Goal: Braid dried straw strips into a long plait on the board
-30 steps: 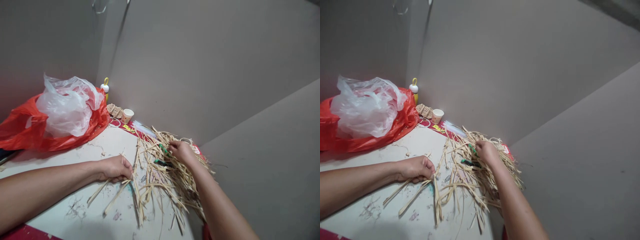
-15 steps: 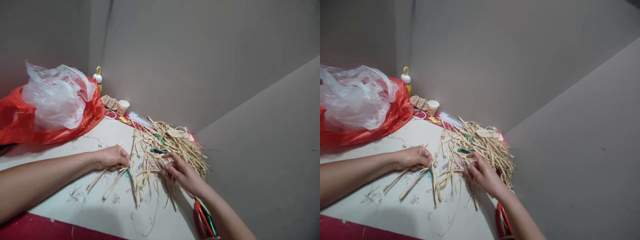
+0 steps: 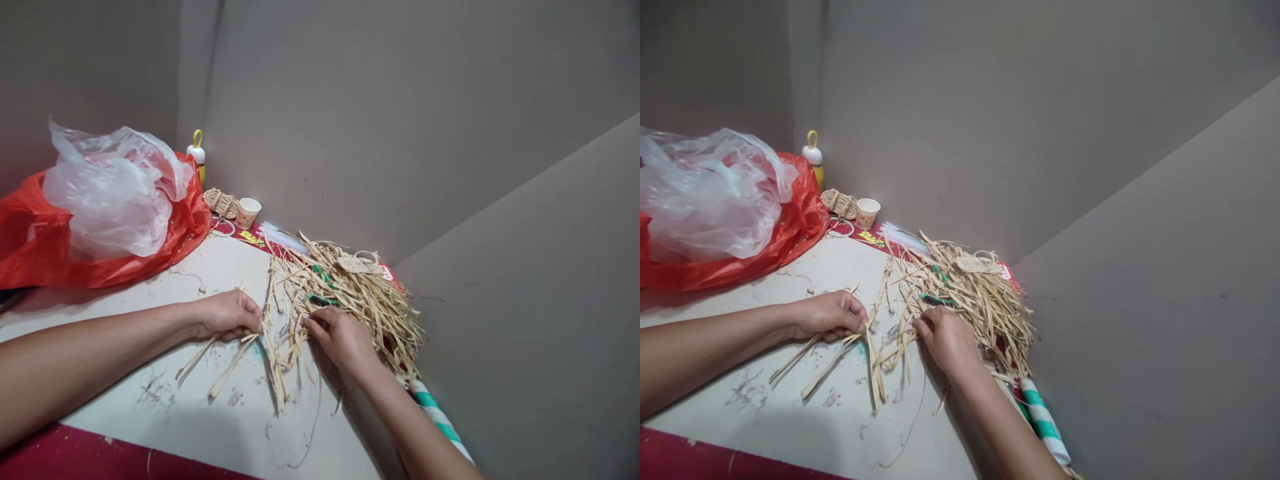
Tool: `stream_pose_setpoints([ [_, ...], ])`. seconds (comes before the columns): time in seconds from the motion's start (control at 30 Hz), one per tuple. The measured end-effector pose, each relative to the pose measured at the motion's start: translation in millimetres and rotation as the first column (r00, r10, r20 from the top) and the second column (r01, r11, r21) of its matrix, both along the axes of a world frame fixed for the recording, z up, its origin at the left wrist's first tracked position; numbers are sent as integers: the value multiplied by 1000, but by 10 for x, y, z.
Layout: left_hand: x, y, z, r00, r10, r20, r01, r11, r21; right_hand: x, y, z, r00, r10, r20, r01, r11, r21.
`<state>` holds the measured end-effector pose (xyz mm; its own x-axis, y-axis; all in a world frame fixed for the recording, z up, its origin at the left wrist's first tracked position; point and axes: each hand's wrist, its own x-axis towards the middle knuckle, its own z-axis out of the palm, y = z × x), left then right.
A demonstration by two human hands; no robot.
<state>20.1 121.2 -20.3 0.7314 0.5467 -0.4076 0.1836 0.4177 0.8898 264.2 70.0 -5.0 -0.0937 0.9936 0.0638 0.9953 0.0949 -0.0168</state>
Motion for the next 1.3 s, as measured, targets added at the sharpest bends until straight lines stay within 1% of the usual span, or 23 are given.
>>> stream_pose_setpoints([
  [0.13,-1,2,-7,1000,1,-2,-1,1000,-4,-12,-5,-12,996,-72,53,73,997,-1],
  [0.27,3,15,-15,1000,-4,0,4,1000,-1,86,-18,64,981,-151,121,147,988,45],
  [0.37,11,20,-4,1000,-8,-9,8,1000,5,215,-35,161,956,-198,218,168,975,148],
  [0.43,15,21,3,1000,-9,-11,9,1000,4,274,-54,220,940,-225,258,154,951,270],
  [0.47,17,22,6,1000,-10,-10,10,1000,2,284,-68,242,944,-219,248,131,936,328],
  [0.5,18,22,7,1000,-13,-10,13,1000,0,278,-84,255,960,-179,214,93,928,360],
  [0.53,20,22,8,1000,-17,-11,17,1000,-1,255,-102,260,982,-104,155,42,932,360],
  [0.57,22,22,11,1000,-20,-12,20,1000,-1,218,-122,256,997,-6,75,-19,944,328],
  [0.6,24,21,14,1000,-22,-12,22,1000,0,167,-141,244,995,100,-19,-91,958,272],
  [0.67,29,18,24,1000,-23,-10,23,1000,-1,41,-172,199,945,263,-196,-242,962,127],
  [0.7,30,16,30,1000,-22,-8,22,1000,-1,-24,-182,172,917,308,-253,-301,951,65],
  [0.77,29,14,35,1000,-20,-8,20,1000,-1,-141,-186,121,885,356,-300,-378,926,-14],
  [0.83,23,15,30,1000,-19,-9,19,1000,1,-214,-177,95,874,374,-311,-407,912,-49],
  [0.9,17,17,18,1000,-20,-9,20,1000,4,-225,-167,115,861,362,-357,-409,911,-62],
  [0.97,12,19,7,1000,-22,-2,22,1000,6,-167,-166,188,829,314,-462,-372,927,-37],
  [1.0,11,19,5,1000,-24,-1,24,1000,7,-114,-168,239,810,260,-526,-309,951,-6],
  [1.03,11,18,5,1000,-26,1,26,1000,8,-48,-170,294,783,191,-592,-216,976,29],
  [1.07,12,18,7,1000,-27,4,27,1000,11,27,-168,349,751,96,-654,-75,995,60],
  [1.1,13,16,10,1000,-27,5,27,1000,13,107,-161,397,699,-6,-715,70,996,60],
  [1.17,16,14,19,1000,-24,5,24,1000,15,259,-125,463,569,-151,-808,265,964,6],
  [1.2,17,12,22,1000,-23,4,23,1000,14,324,-95,477,507,-200,-839,307,951,-42],
  [1.23,17,10,25,1000,-21,4,21,1000,13,377,-58,480,446,-233,-864,313,945,-93],
  [1.3,14,5,26,1000,-21,5,21,1000,13,445,23,467,335,-269,-903,246,950,-192],
])
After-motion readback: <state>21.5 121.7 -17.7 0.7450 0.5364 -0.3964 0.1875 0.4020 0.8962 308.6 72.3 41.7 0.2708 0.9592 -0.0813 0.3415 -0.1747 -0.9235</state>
